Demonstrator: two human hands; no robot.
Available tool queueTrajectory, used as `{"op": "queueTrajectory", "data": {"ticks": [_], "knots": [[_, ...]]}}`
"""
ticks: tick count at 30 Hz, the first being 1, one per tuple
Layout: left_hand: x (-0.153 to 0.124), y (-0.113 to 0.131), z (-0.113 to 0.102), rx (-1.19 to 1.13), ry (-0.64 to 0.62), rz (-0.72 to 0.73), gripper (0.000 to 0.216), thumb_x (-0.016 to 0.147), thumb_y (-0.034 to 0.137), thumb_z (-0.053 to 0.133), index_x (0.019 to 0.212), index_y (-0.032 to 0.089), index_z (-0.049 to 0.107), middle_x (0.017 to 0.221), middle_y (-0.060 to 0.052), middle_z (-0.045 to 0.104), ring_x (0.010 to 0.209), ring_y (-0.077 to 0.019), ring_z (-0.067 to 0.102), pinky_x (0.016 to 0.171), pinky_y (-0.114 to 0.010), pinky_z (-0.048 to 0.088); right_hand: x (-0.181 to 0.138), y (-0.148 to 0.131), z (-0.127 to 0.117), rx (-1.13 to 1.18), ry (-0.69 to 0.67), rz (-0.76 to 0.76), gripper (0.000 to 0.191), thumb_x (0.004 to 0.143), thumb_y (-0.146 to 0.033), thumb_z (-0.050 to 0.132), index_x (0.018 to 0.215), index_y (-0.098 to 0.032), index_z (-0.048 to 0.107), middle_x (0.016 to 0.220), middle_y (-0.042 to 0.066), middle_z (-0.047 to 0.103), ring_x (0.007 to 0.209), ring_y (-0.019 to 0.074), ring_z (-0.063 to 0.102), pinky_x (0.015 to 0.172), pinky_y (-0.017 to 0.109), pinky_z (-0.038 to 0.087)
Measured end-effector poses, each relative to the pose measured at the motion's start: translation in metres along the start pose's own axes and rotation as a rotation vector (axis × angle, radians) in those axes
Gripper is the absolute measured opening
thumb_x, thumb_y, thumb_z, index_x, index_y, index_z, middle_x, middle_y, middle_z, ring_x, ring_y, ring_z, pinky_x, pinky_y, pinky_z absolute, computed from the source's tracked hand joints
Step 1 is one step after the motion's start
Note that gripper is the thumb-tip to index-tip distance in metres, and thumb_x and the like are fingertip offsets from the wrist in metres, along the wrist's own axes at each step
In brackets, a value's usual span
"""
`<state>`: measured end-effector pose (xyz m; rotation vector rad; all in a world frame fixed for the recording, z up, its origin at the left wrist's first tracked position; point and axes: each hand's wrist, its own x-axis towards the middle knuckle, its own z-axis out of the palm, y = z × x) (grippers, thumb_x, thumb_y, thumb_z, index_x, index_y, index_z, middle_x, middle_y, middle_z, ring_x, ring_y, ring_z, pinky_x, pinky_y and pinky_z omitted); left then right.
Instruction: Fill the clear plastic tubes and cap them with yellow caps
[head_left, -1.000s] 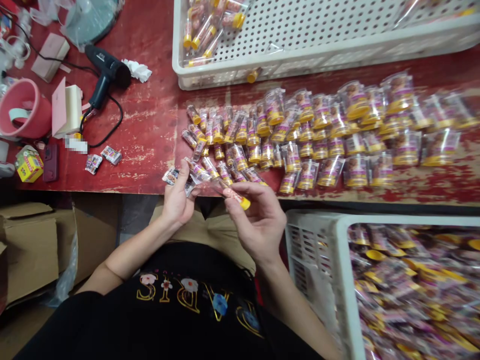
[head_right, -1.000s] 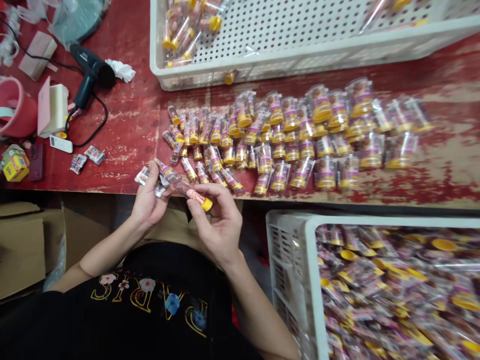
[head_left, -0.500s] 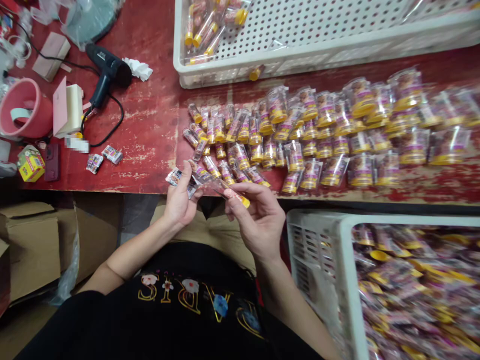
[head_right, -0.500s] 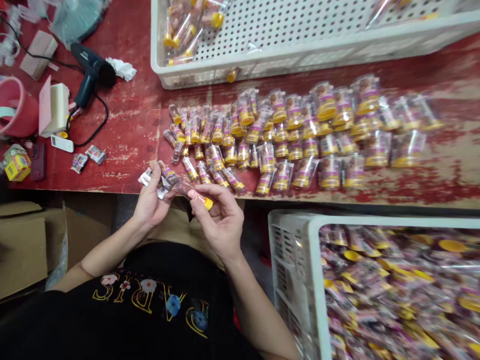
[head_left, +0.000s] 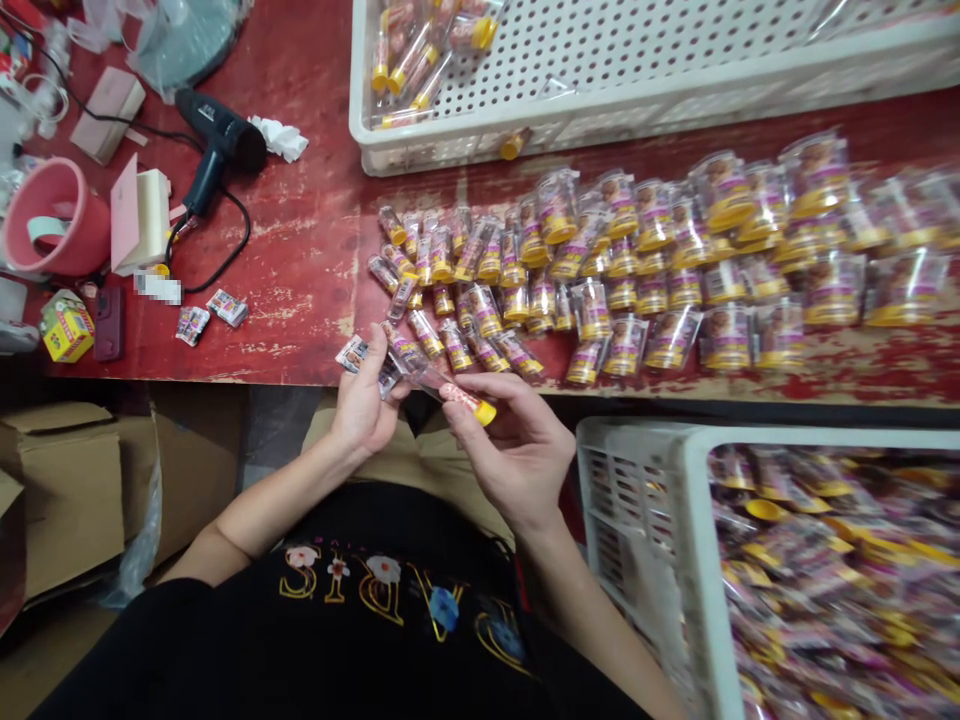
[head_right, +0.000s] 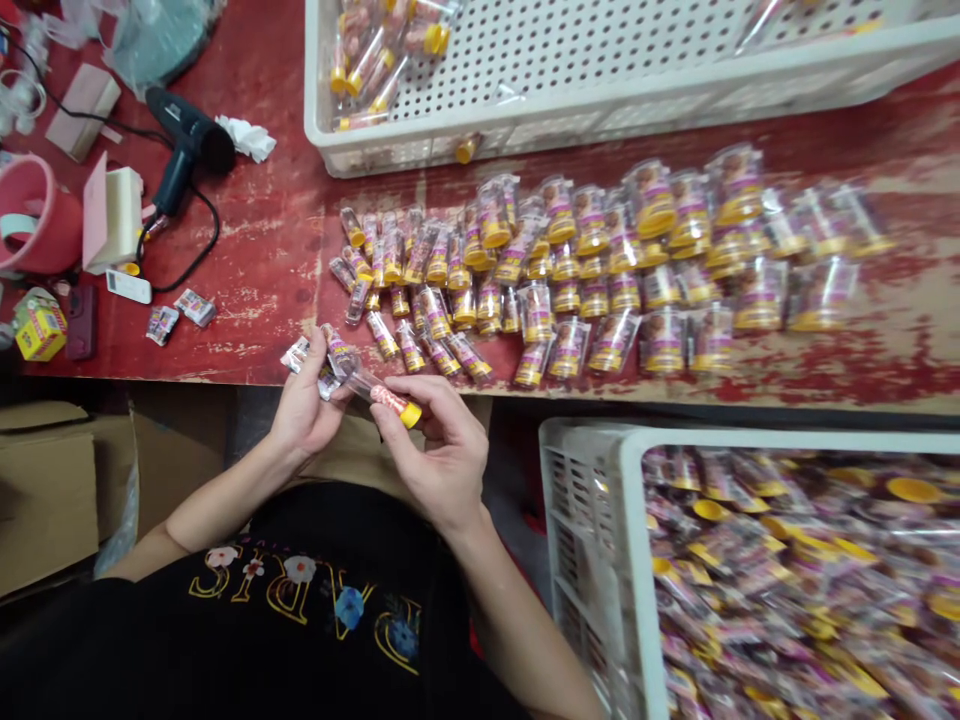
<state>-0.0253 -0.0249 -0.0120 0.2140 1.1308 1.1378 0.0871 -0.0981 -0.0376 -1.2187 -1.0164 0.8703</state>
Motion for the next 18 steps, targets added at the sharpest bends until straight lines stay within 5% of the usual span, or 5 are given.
{"op": "queueTrajectory", "data": {"ticks": [8, 14, 18], "knots": [[-0.008, -0.007, -0.002, 0.101, -0.063, 0.141, 0.048, 0.065, 0.049, 0.089, 0.079, 0.018, 0.054, 0.068, 0.006, 0.054, 0.053, -0.0031, 0.045, 0.042, -0.018, 0.029, 0.001, 0.000, -0.002, -0.166, 0.066, -0.215, 0.037, 0.080, -0.012, 0.077, 0.114, -0.025, 0.074, 0.101, 0.005, 0.070, 0.094, 0.0168, 0.068, 0.081, 0.031, 0.058], [-0.009, -0.003, -0.004, 0.164, -0.145, 0.118, 0.051, 0.060, 0.046, 0.092, 0.086, 0.016, 0.060, 0.069, 0.006, 0.055, 0.050, -0.0015, 0.041, 0.040, -0.017, 0.027, -0.001, 0.001, -0.008, -0.055, -0.162, -0.143, 0.049, 0.094, -0.014, 0.057, 0.141, -0.030, 0.059, 0.130, 0.010, 0.062, 0.112, 0.0204, 0.067, 0.083, 0.035, 0.063], [-0.014, -0.004, -0.006, 0.202, -0.217, 0.122, 0.058, 0.061, 0.043, 0.092, 0.108, 0.019, 0.068, 0.072, 0.006, 0.058, 0.046, -0.0006, 0.037, 0.038, -0.017, 0.027, 0.003, 0.004, -0.003, -0.160, -0.047, -0.185, 0.049, 0.090, -0.017, 0.065, 0.137, -0.031, 0.063, 0.116, 0.008, 0.064, 0.099, 0.0171, 0.067, 0.079, 0.033, 0.062]]}}
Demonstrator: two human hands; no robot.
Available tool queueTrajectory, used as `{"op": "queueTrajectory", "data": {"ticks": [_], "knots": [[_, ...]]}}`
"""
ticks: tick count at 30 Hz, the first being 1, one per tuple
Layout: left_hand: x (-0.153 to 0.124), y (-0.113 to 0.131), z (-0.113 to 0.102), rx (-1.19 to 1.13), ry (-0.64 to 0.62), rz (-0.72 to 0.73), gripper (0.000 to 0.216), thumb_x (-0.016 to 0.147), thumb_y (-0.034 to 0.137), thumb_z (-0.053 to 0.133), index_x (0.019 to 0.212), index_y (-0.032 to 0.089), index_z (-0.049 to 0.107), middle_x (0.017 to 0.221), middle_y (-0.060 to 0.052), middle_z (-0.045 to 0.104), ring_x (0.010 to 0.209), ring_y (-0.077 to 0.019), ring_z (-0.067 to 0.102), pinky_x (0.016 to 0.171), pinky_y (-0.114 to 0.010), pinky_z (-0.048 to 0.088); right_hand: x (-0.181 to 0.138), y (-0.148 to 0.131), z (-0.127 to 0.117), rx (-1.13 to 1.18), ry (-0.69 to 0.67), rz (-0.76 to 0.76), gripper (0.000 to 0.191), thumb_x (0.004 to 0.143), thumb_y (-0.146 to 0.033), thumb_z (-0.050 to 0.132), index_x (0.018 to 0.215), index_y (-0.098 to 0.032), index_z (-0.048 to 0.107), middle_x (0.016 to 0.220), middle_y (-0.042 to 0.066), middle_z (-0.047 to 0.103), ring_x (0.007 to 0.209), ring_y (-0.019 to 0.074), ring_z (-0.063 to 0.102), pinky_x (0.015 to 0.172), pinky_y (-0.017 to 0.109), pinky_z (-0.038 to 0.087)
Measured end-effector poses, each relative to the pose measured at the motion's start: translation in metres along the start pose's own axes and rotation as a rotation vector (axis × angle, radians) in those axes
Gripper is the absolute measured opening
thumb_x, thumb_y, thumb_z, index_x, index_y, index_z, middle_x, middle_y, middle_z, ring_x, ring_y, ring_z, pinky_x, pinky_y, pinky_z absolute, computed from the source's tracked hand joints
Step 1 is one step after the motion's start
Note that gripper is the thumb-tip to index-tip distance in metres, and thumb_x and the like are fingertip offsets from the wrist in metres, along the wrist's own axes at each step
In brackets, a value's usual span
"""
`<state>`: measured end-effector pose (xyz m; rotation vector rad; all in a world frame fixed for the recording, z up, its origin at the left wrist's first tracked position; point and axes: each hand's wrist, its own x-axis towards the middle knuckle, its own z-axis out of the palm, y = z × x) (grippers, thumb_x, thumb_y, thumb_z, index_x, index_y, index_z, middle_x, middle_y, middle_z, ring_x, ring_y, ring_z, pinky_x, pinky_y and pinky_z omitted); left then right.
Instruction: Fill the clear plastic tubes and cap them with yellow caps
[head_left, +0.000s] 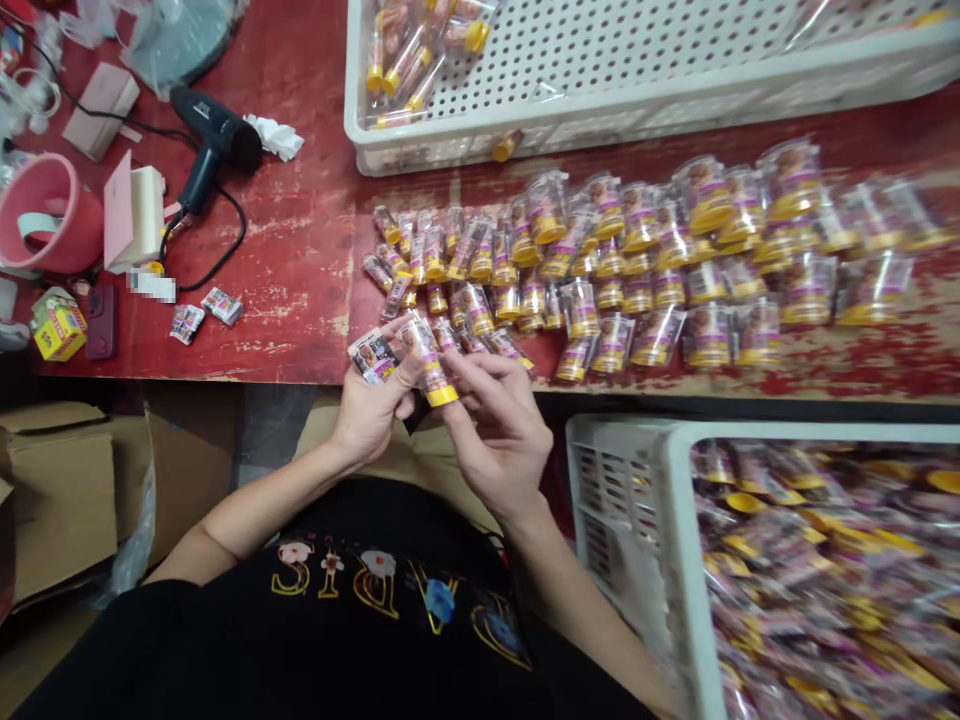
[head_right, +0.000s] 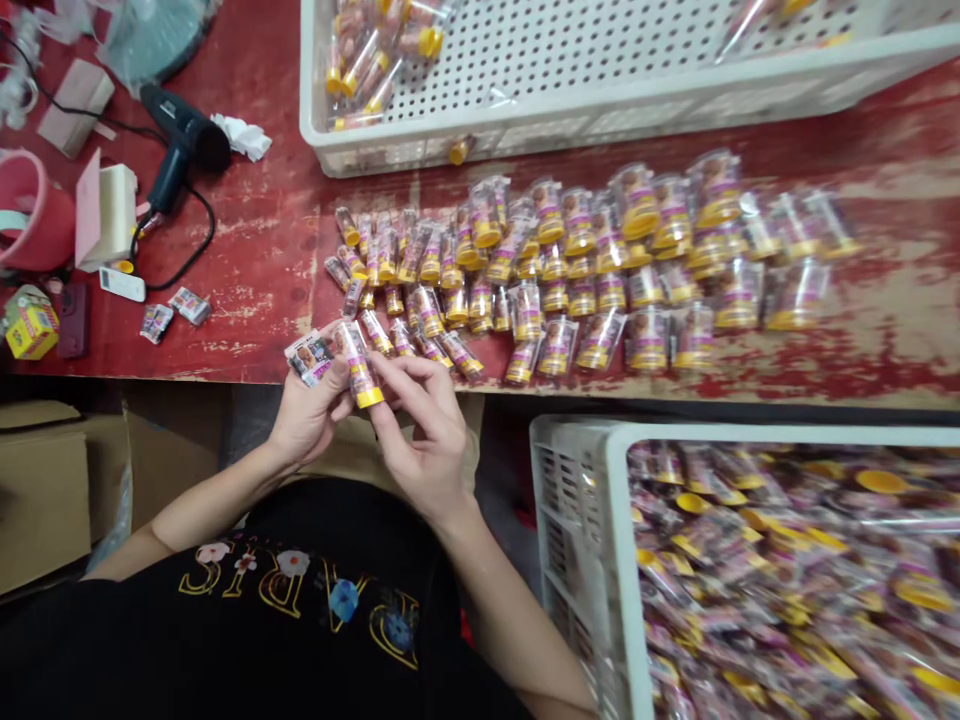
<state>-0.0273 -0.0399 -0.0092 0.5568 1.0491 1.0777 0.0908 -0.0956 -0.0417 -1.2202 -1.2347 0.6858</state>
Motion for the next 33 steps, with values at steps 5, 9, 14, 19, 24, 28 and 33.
{"op": "queueTrajectory", "data": {"ticks": [5, 9, 14, 19, 24, 28, 33], "knots": [[-0.005, -0.003, 0.000, 0.027, -0.030, 0.032, 0.063, 0.064, 0.041, 0.091, 0.121, 0.024, 0.069, 0.079, 0.003, 0.063, 0.049, -0.0014, 0.040, 0.038, -0.017, 0.028, 0.005, -0.001, 0.006, -0.051, 0.140, -0.059, 0.042, 0.085, -0.011, 0.072, 0.120, -0.034, 0.074, 0.097, 0.003, 0.069, 0.089, 0.0142, 0.066, 0.076, 0.030, 0.058], [-0.003, -0.005, -0.002, 0.042, -0.036, 0.017, 0.075, 0.061, 0.043, 0.092, 0.129, 0.026, 0.066, 0.086, 0.000, 0.069, 0.053, -0.0031, 0.047, 0.040, -0.016, 0.029, 0.007, -0.003, 0.008, -0.061, 0.195, -0.063, 0.042, 0.081, -0.007, 0.075, 0.113, -0.034, 0.077, 0.092, 0.001, 0.071, 0.084, 0.0131, 0.067, 0.073, 0.029, 0.056], [0.001, -0.009, -0.004, 0.034, -0.027, 0.028, 0.071, 0.063, 0.041, 0.091, 0.129, 0.028, 0.066, 0.085, 0.001, 0.070, 0.050, -0.0022, 0.046, 0.040, -0.016, 0.029, 0.008, -0.001, 0.011, -0.080, 0.219, -0.032, 0.033, 0.081, -0.011, 0.076, 0.107, -0.031, 0.079, 0.088, 0.002, 0.071, 0.081, 0.0135, 0.068, 0.071, 0.029, 0.057], [0.002, -0.014, -0.007, 0.028, 0.006, -0.002, 0.068, 0.064, 0.037, 0.091, 0.126, 0.026, 0.068, 0.085, 0.001, 0.070, 0.053, -0.0028, 0.047, 0.042, -0.016, 0.031, 0.006, 0.004, 0.014, -0.098, 0.225, 0.033, 0.024, 0.083, -0.016, 0.076, 0.102, -0.029, 0.080, 0.087, 0.002, 0.071, 0.079, 0.0142, 0.068, 0.070, 0.031, 0.058], [0.003, -0.020, -0.012, -0.039, 0.082, -0.042, 0.069, 0.060, 0.031, 0.093, 0.124, 0.024, 0.067, 0.083, 0.004, 0.067, 0.053, -0.0023, 0.046, 0.041, -0.016, 0.030, 0.001, 0.013, 0.018, -0.124, 0.214, 0.068, 0.018, 0.083, -0.018, 0.075, 0.099, -0.026, 0.080, 0.085, 0.002, 0.071, 0.078, 0.0133, 0.068, 0.071, 0.030, 0.058], [0.006, -0.022, -0.015, -0.042, 0.110, -0.066, 0.067, 0.058, 0.032, 0.094, 0.119, 0.020, 0.068, 0.082, 0.004, 0.064, 0.053, -0.0013, 0.045, 0.041, -0.016, 0.031, 0.000, 0.018, 0.023, -0.118, 0.230, 0.056, 0.021, 0.082, -0.016, 0.076, 0.100, -0.026, 0.080, 0.083, 0.001, 0.070, 0.076, 0.0126, 0.067, 0.069, 0.029, 0.057], [0.012, -0.023, -0.016, -0.064, 0.063, -0.049, 0.062, 0.061, 0.030, 0.093, 0.118, 0.020, 0.069, 0.090, 0.002, 0.067, 0.055, -0.0011, 0.046, 0.040, -0.015, 0.032, 0.002, 0.023, 0.028, -0.112, 0.262, 0.064, 0.018, 0.082, -0.017, 0.076, 0.098, -0.025, 0.081, 0.081, 0.001, 0.069, 0.075, 0.0130, 0.066, 0.069, 0.029, 0.057]]}}
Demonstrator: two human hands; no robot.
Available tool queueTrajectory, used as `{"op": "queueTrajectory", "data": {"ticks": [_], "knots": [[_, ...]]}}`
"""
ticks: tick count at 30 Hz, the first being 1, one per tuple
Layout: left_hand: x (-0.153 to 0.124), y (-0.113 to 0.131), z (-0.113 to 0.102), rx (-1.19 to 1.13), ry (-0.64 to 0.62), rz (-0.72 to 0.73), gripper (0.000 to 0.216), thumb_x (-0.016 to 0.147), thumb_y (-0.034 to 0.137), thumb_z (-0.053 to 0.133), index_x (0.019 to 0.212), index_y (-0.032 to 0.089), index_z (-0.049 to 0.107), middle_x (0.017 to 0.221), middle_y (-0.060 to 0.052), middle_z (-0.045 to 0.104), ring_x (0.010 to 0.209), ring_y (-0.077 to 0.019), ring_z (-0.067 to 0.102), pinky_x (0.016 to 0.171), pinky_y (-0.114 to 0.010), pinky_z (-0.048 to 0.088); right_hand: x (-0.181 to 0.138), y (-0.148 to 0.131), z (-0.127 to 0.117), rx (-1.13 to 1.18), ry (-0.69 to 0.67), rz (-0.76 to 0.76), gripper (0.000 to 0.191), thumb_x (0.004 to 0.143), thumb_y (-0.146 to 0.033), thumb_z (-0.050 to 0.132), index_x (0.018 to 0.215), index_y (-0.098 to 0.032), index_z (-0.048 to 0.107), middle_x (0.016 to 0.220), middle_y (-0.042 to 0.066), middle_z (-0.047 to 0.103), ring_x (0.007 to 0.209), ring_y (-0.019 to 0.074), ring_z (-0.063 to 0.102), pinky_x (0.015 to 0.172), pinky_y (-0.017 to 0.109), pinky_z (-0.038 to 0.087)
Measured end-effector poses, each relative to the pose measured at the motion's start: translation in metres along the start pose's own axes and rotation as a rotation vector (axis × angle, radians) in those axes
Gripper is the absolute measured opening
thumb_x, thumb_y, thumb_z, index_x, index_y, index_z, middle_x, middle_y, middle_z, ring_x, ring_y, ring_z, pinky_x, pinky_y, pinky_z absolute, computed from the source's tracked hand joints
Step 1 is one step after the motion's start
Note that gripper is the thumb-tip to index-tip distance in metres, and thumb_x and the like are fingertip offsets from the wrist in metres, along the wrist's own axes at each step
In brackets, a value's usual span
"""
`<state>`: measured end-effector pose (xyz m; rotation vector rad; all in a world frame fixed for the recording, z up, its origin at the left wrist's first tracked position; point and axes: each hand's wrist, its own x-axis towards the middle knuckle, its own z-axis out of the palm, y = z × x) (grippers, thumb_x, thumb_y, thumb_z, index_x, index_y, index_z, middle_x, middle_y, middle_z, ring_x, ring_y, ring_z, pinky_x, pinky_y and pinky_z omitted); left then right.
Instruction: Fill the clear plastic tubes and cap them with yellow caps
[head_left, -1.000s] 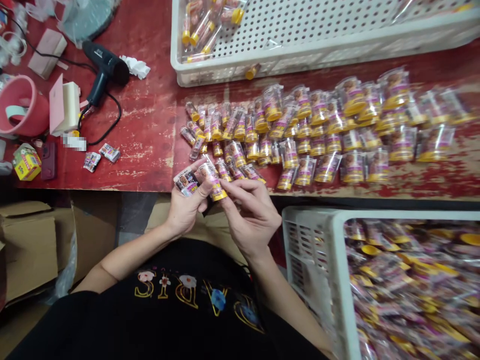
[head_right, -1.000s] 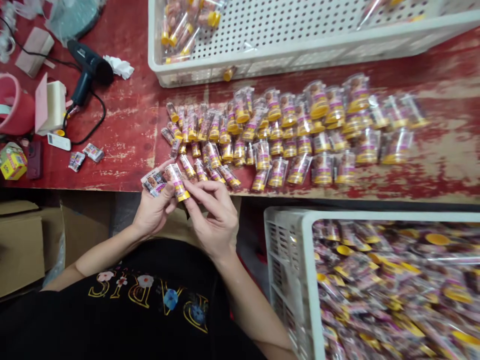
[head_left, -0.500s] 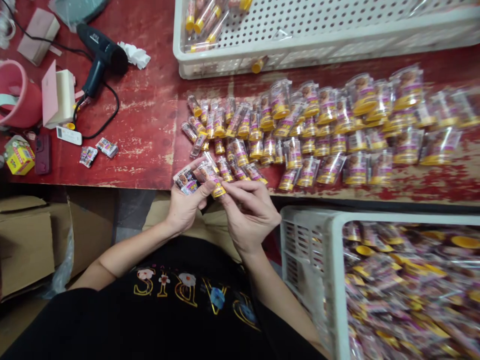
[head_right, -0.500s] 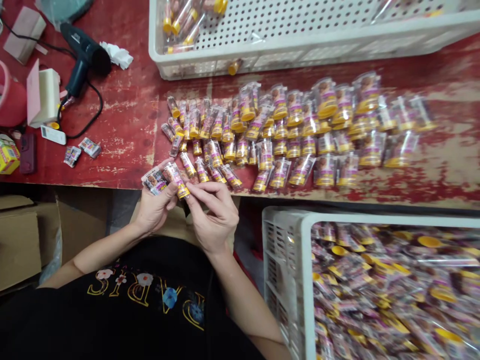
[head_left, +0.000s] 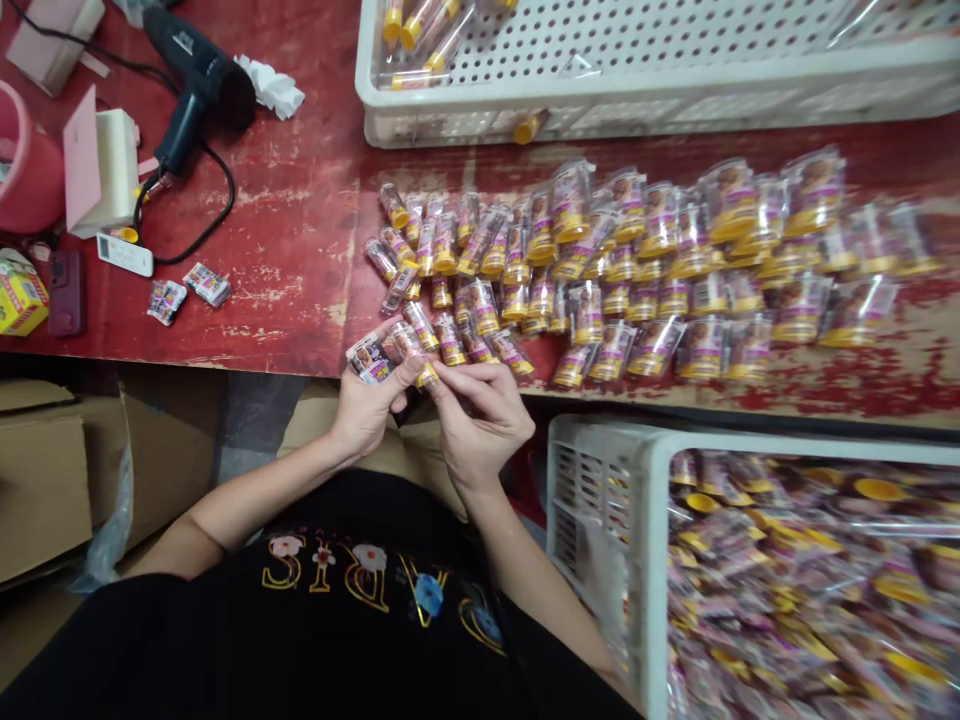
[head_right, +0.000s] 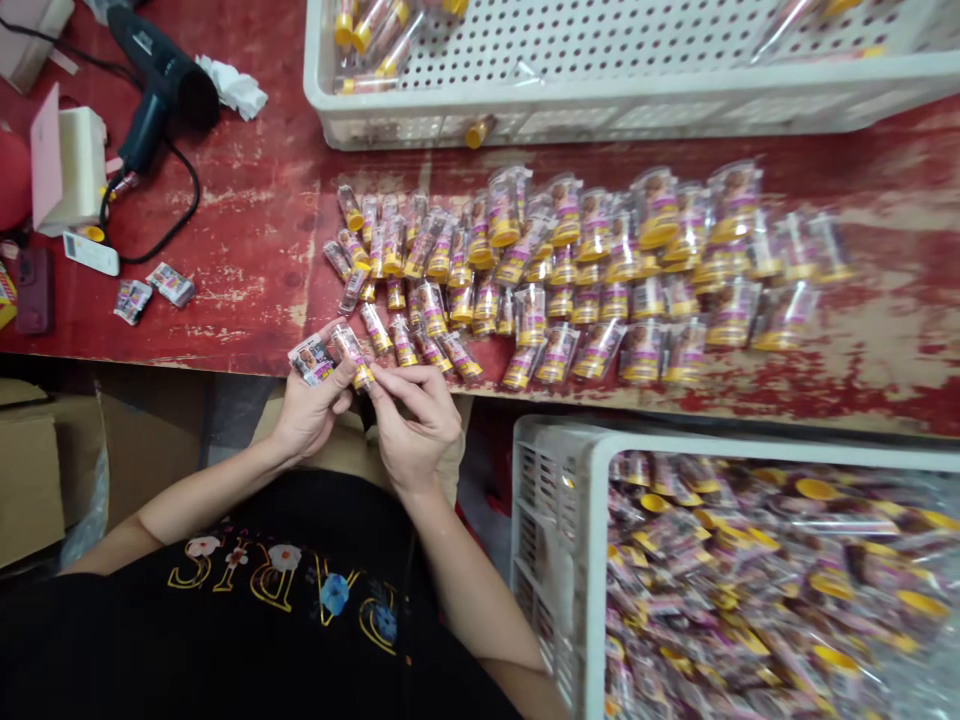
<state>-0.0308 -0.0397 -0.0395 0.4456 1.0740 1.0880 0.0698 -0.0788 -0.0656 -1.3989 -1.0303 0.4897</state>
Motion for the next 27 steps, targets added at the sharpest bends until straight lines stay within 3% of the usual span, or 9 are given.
{"op": "queueTrajectory", "data": {"ticks": [6, 10, 15, 21, 27], "knots": [[0.016, 0.003, -0.003, -0.007, -0.031, -0.089, 0.057, 0.075, 0.047, 0.082, 0.122, 0.019, 0.066, 0.103, -0.007, 0.074, 0.071, -0.0111, 0.068, 0.048, -0.017, 0.043, 0.019, 0.032, 0.008, -0.119, 0.054, -0.083, 0.014, 0.086, -0.022, 0.072, 0.097, -0.022, 0.080, 0.080, 0.002, 0.066, 0.074, 0.0130, 0.064, 0.065, 0.028, 0.054], [0.036, 0.000, 0.000, -0.076, 0.015, -0.121, 0.042, 0.081, 0.040, 0.079, 0.112, 0.016, 0.067, 0.098, -0.008, 0.075, 0.079, -0.0162, 0.073, 0.052, -0.017, 0.045, 0.039, 0.050, 0.019, -0.197, -0.012, -0.146, 0.016, 0.090, -0.026, 0.066, 0.094, -0.018, 0.079, 0.081, 0.004, 0.065, 0.069, 0.0120, 0.063, 0.064, 0.028, 0.054], [0.047, 0.001, 0.010, -0.143, 0.013, -0.086, 0.030, 0.076, 0.029, 0.082, 0.100, 0.016, 0.070, 0.087, -0.002, 0.073, 0.067, -0.0092, 0.066, 0.053, -0.017, 0.046, 0.044, 0.036, 0.018, -0.219, -0.004, -0.167, 0.015, 0.089, -0.028, 0.069, 0.097, -0.020, 0.078, 0.085, 0.004, 0.065, 0.070, 0.0121, 0.061, 0.060, 0.027, 0.052], [0.031, 0.012, 0.015, -0.119, -0.060, -0.023, 0.039, 0.076, 0.029, 0.082, 0.112, 0.020, 0.073, 0.093, -0.003, 0.075, 0.064, -0.0073, 0.063, 0.052, -0.016, 0.046, 0.037, 0.010, 0.005, -0.170, -0.009, -0.188, 0.016, 0.087, -0.024, 0.071, 0.102, -0.023, 0.078, 0.088, 0.004, 0.066, 0.073, 0.0133, 0.062, 0.061, 0.028, 0.051], [0.021, 0.016, 0.014, -0.097, -0.069, -0.040, 0.043, 0.075, 0.028, 0.082, 0.117, 0.023, 0.074, 0.103, -0.005, 0.076, 0.066, -0.0092, 0.065, 0.052, -0.019, 0.047, 0.030, 0.006, -0.001, -0.165, 0.014, -0.193, 0.017, 0.087, -0.026, 0.071, 0.103, -0.026, 0.078, 0.089, 0.004, 0.066, 0.078, 0.0156, 0.064, 0.066, 0.032, 0.055]]}}
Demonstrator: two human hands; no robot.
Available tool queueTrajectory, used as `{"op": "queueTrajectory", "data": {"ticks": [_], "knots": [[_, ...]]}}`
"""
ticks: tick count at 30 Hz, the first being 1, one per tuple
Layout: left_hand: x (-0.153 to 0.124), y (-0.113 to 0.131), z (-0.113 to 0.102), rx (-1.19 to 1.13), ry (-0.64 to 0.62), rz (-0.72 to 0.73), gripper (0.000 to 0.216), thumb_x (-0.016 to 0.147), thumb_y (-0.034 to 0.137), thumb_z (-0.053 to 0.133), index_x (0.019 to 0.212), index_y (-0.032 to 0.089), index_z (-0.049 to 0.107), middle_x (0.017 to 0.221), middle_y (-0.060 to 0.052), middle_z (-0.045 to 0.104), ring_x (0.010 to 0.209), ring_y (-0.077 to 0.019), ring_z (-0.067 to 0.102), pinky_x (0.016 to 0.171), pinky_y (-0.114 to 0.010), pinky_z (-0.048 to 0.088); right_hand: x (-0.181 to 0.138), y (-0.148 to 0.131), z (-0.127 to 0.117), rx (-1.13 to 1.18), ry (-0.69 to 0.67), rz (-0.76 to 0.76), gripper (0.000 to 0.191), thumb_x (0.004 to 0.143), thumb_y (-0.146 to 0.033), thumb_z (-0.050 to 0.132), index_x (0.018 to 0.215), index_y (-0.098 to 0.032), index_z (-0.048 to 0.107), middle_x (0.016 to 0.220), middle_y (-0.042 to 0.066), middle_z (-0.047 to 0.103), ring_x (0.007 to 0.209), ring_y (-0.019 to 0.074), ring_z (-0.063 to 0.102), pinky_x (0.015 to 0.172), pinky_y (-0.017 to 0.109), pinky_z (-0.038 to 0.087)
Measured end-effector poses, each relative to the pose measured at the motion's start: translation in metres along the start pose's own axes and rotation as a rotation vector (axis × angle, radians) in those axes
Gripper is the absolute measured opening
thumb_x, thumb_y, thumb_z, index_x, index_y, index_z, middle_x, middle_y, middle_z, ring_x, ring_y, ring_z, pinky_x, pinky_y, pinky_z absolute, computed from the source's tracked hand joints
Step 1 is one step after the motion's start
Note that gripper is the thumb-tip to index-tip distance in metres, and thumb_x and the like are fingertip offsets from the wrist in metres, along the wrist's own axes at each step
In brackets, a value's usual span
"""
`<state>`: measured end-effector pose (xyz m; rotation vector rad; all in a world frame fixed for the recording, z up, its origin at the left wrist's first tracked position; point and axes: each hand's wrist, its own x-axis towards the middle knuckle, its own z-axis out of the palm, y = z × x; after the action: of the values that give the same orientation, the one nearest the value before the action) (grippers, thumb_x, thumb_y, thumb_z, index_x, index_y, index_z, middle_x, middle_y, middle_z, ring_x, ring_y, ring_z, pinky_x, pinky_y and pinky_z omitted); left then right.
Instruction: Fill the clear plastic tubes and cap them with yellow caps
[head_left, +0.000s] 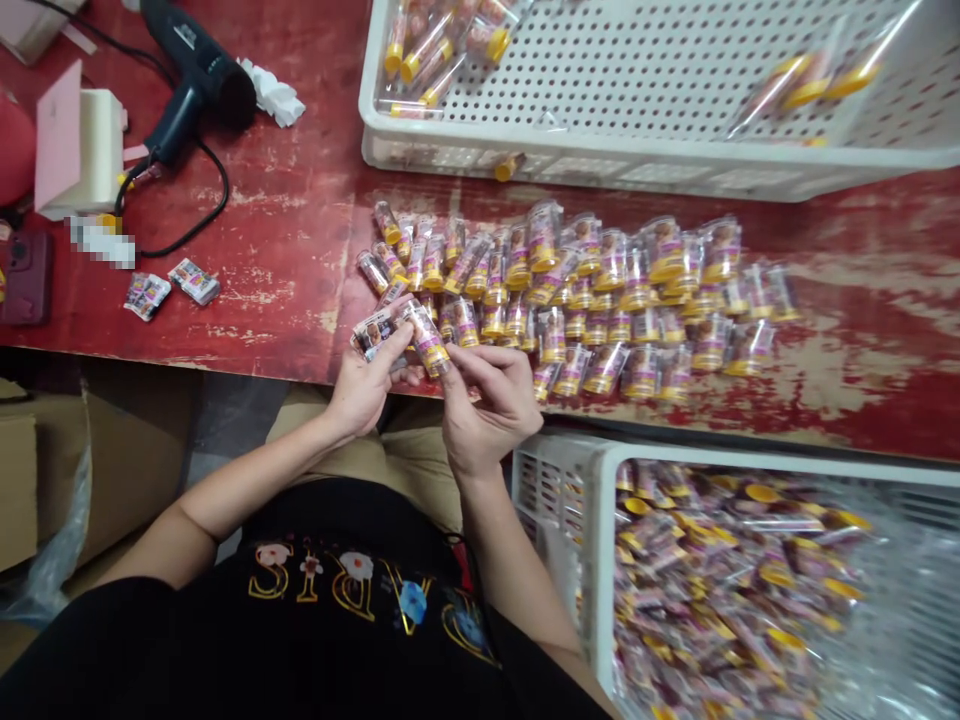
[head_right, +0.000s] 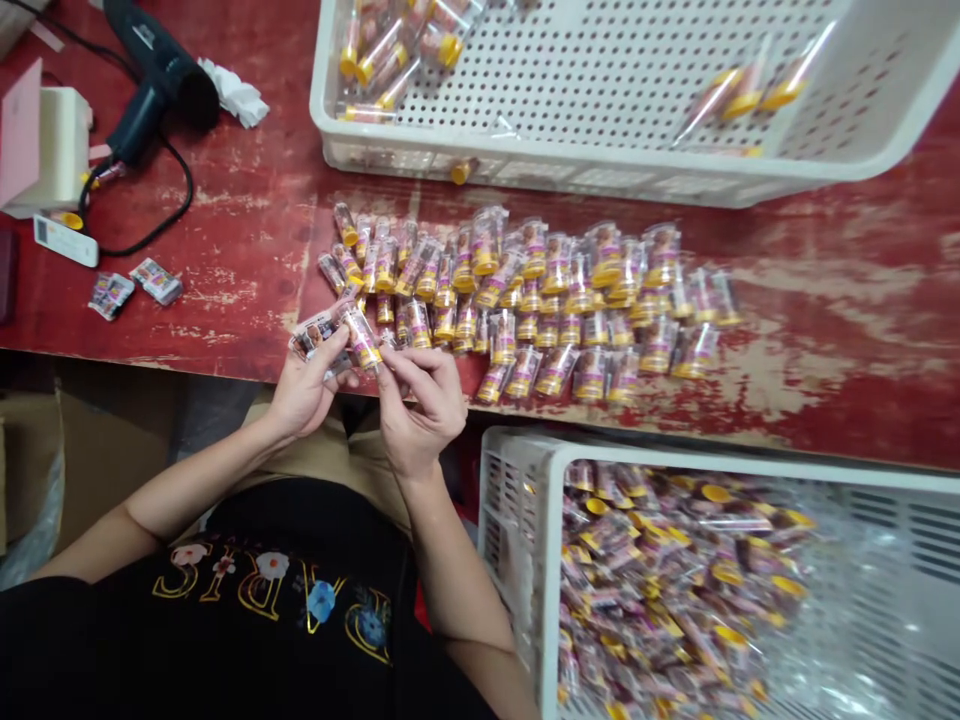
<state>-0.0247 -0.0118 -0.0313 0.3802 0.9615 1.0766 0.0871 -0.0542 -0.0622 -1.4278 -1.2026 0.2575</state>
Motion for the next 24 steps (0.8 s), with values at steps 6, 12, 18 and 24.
{"op": "queueTrajectory", "data": {"ticks": [6, 12, 18, 24], "knots": [[-0.002, -0.001, -0.001, 0.052, -0.030, 0.026, 0.045, 0.078, 0.031, 0.080, 0.121, 0.024, 0.073, 0.105, -0.005, 0.076, 0.064, -0.0083, 0.064, 0.052, -0.019, 0.048, -0.001, -0.005, -0.003, 0.004, -0.011, -0.004, 0.016, 0.087, -0.025, 0.071, 0.102, -0.025, 0.078, 0.087, 0.004, 0.068, 0.074, 0.0142, 0.064, 0.062, 0.030, 0.054], [-0.002, -0.001, 0.000, 0.044, -0.036, 0.042, 0.038, 0.079, 0.030, 0.079, 0.117, 0.023, 0.074, 0.103, -0.005, 0.075, 0.063, -0.0077, 0.062, 0.051, -0.018, 0.047, 0.001, -0.006, -0.004, 0.069, -0.012, -0.021, 0.022, 0.086, -0.019, 0.072, 0.106, -0.027, 0.078, 0.089, 0.003, 0.069, 0.077, 0.0140, 0.065, 0.063, 0.029, 0.054], [0.000, -0.001, 0.000, 0.026, -0.014, 0.014, 0.039, 0.078, 0.029, 0.080, 0.116, 0.025, 0.075, 0.103, -0.005, 0.075, 0.064, -0.0076, 0.062, 0.052, -0.018, 0.047, -0.002, -0.006, -0.006, 0.024, -0.031, 0.022, 0.020, 0.088, -0.023, 0.070, 0.106, -0.026, 0.078, 0.091, 0.004, 0.068, 0.079, 0.0152, 0.065, 0.065, 0.031, 0.055], [0.003, -0.001, 0.001, 0.032, -0.026, 0.006, 0.048, 0.083, 0.031, 0.077, 0.130, 0.026, 0.068, 0.110, -0.007, 0.075, 0.072, -0.0107, 0.068, 0.057, -0.019, 0.050, 0.002, 0.007, 0.002, 0.044, 0.045, -0.061, 0.027, 0.086, -0.016, 0.071, 0.110, -0.029, 0.078, 0.090, 0.003, 0.067, 0.080, 0.0140, 0.065, 0.068, 0.029, 0.053]]}}
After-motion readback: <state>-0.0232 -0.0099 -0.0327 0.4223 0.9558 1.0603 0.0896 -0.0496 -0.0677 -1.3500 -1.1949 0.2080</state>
